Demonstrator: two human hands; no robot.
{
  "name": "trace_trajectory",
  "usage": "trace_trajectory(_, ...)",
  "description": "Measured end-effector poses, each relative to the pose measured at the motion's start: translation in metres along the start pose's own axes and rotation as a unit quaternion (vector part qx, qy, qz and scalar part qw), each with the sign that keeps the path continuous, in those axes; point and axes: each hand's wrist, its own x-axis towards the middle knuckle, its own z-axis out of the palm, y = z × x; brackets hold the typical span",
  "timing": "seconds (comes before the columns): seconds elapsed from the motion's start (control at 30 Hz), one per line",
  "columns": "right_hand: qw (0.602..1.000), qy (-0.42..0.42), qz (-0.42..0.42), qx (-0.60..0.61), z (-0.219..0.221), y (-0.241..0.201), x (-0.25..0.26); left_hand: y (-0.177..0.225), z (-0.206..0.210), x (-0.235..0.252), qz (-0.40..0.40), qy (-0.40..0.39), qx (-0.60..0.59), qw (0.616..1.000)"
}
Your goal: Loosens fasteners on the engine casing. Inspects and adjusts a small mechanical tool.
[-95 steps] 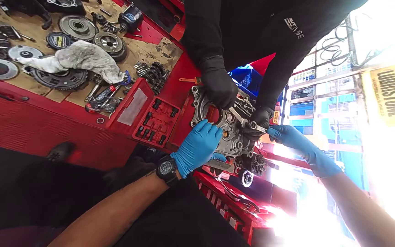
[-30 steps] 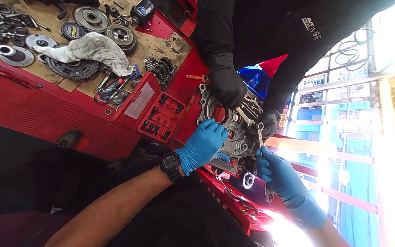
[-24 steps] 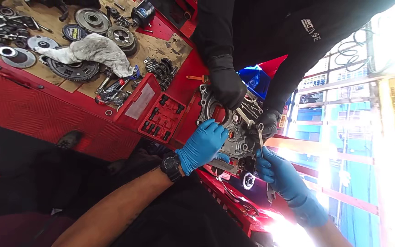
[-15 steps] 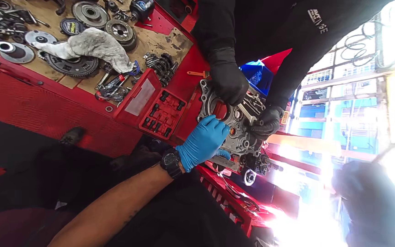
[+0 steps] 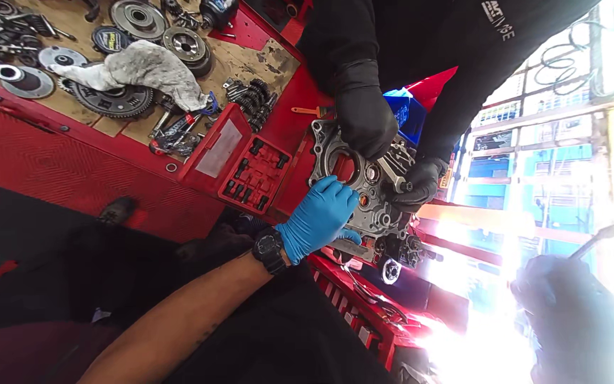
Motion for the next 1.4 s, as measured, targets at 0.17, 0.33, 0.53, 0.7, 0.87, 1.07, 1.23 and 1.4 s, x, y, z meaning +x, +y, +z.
trace_trajectory(0.17, 1.0, -0.005, 0.006, -0.005, 0.008, -0.002, 0.004, 0.0, -0.001, 0.0, 0.0, -0.003, 0.003, 1.0)
trace_trajectory(0.33, 0.999, -0.001, 0.014, -0.029, 0.014, -0.004, 0.009, 0.0, 0.0, 0.001, 0.004, 0.001, 0.003, 1.0)
trace_trajectory(0.53, 0.999, 0.015, 0.024, -0.032, 0.027, -0.011, 0.009, 0.0, 0.0, 0.0, 0.003, 0.009, 0.007, 1.0)
trace_trajectory(0.7, 0.996, -0.045, 0.068, -0.044, 0.018, 0.008, 0.015, 0.0, 0.0, 0.001, 0.002, 0.004, 0.006, 1.0)
trace_trajectory(0.87, 0.964, -0.19, 0.107, -0.151, 0.016, 0.059, 0.047, 0.0, 0.002, 0.0, 0.006, 0.002, 0.012, 1.0)
trace_trajectory(1.07, 0.928, -0.22, 0.134, -0.27, 0.038, 0.064, 0.092, -0.001, 0.0, 0.0, 0.003, -0.004, 0.01, 1.0)
trace_trajectory(1.23, 0.88, -0.281, 0.124, -0.362, 0.034, 0.047, 0.127, -0.001, 0.001, 0.0, 0.004, -0.002, 0.006, 1.0)
trace_trajectory(1.4, 0.885, -0.298, 0.153, -0.324, 0.034, 0.051, 0.132, -0.001, 0.0, 0.001, 0.005, -0.004, 0.008, 1.0)
